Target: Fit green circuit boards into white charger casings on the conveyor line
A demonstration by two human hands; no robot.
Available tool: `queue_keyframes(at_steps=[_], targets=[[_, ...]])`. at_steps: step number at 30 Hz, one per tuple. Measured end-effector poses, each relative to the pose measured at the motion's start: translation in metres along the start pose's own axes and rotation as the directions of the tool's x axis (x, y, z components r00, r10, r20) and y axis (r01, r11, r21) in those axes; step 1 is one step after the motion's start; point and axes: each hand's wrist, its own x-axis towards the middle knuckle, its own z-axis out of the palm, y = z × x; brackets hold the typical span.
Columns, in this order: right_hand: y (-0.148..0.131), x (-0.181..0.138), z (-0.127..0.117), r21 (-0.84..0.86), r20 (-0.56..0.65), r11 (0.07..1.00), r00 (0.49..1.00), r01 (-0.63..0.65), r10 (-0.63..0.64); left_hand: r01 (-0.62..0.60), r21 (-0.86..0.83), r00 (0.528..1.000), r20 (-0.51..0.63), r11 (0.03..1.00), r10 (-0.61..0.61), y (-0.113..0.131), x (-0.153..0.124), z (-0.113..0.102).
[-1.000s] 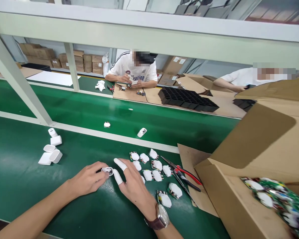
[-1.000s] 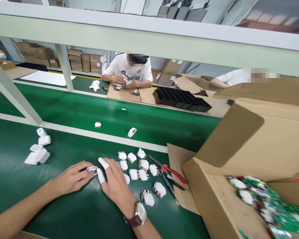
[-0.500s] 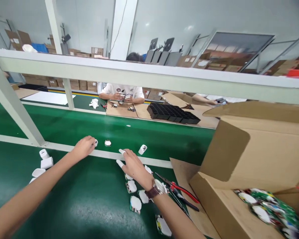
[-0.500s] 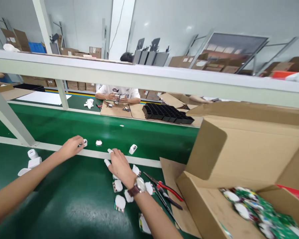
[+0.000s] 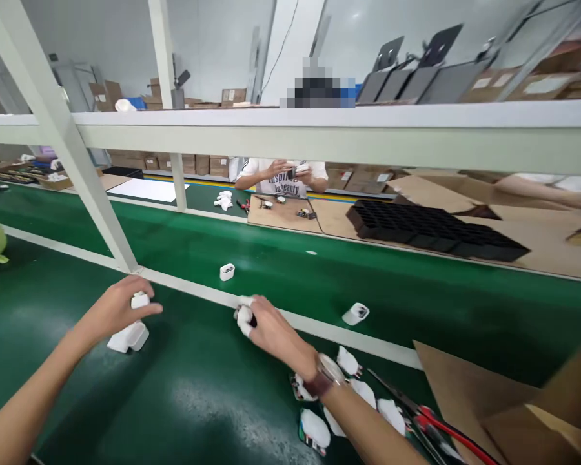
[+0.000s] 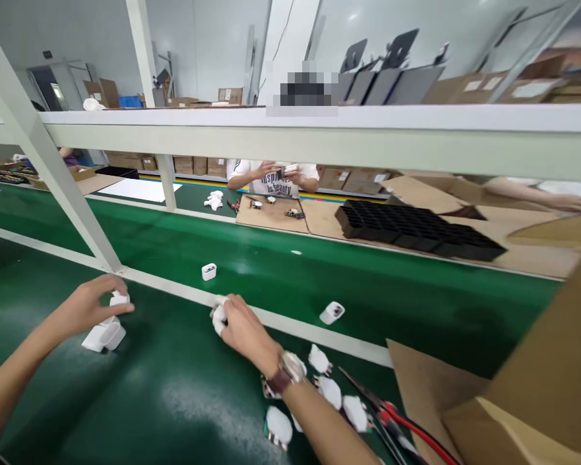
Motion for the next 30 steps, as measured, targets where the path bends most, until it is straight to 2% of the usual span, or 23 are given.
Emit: queue_keyframes(at_steps=[2, 4, 6, 8, 10, 12, 14, 16, 20, 24, 27, 30], targets=[[-0.018, -0.044, 0.009, 0.068, -0.034, 0.985, 0.987, 0.16, -0.158, -0.028, 0.097, 0.999, 0.035, 0.995, 0.025, -0.016, -0.041, 0.002], [-0.031, -0.083, 0.023, 0.06, -0.11, 0.968, 0.966, 0.242, -0.235, -0.089, 0.169, 0.996, 0.026, 0.982, 0.085, -0.027, -0.069, 0.014], [-0.039, -0.112, 0.039, -0.019, -0.156, 0.97, 0.958, 0.24, -0.24, -0.159, 0.172, 0.987, 0.0, 0.972, 0.161, -0.026, -0.079, 0.027], [-0.043, -0.128, 0.052, -0.12, -0.172, 0.975, 0.964, 0.185, -0.203, -0.211, 0.095, 0.976, -0.025, 0.973, 0.214, -0.01, -0.076, 0.039], [-0.045, -0.134, 0.059, -0.189, -0.183, 0.972, 0.967, 0.141, -0.176, -0.251, -0.048, 0.968, -0.007, 0.967, 0.251, 0.018, -0.065, 0.05], [-0.046, -0.134, 0.061, -0.207, -0.191, 0.968, 0.965, 0.14, -0.181, -0.286, -0.206, 0.951, 0.06, 0.936, 0.304, 0.05, -0.051, 0.066], [-0.047, -0.131, 0.059, -0.184, -0.206, 0.969, 0.957, 0.167, -0.204, -0.296, -0.332, 0.922, 0.147, 0.895, 0.359, 0.076, -0.039, 0.088], [-0.045, -0.129, 0.056, -0.131, -0.252, 0.976, 0.946, 0.177, -0.205, -0.257, -0.397, 0.913, 0.2, 0.881, 0.356, 0.09, -0.032, 0.111], [-0.043, -0.131, 0.051, 0.0, -0.443, 0.987, 0.885, 0.159, -0.143, -0.13, -0.459, 0.947, 0.206, 0.879, 0.247, 0.088, -0.033, 0.146], [-0.05, -0.135, 0.039, 0.077, -0.54, 0.973, 0.829, 0.219, -0.144, -0.066, -0.548, 0.951, 0.217, 0.834, 0.218, 0.083, -0.045, 0.154], [-0.055, -0.136, 0.033, 0.08, -0.541, 0.96, 0.821, 0.267, -0.184, -0.106, -0.54, 0.949, 0.197, 0.835, 0.247, 0.088, -0.051, 0.155], [-0.055, -0.139, 0.034, 0.067, -0.508, 0.963, 0.84, 0.26, -0.191, -0.201, -0.485, 0.936, 0.163, 0.851, 0.313, 0.093, -0.055, 0.156]])
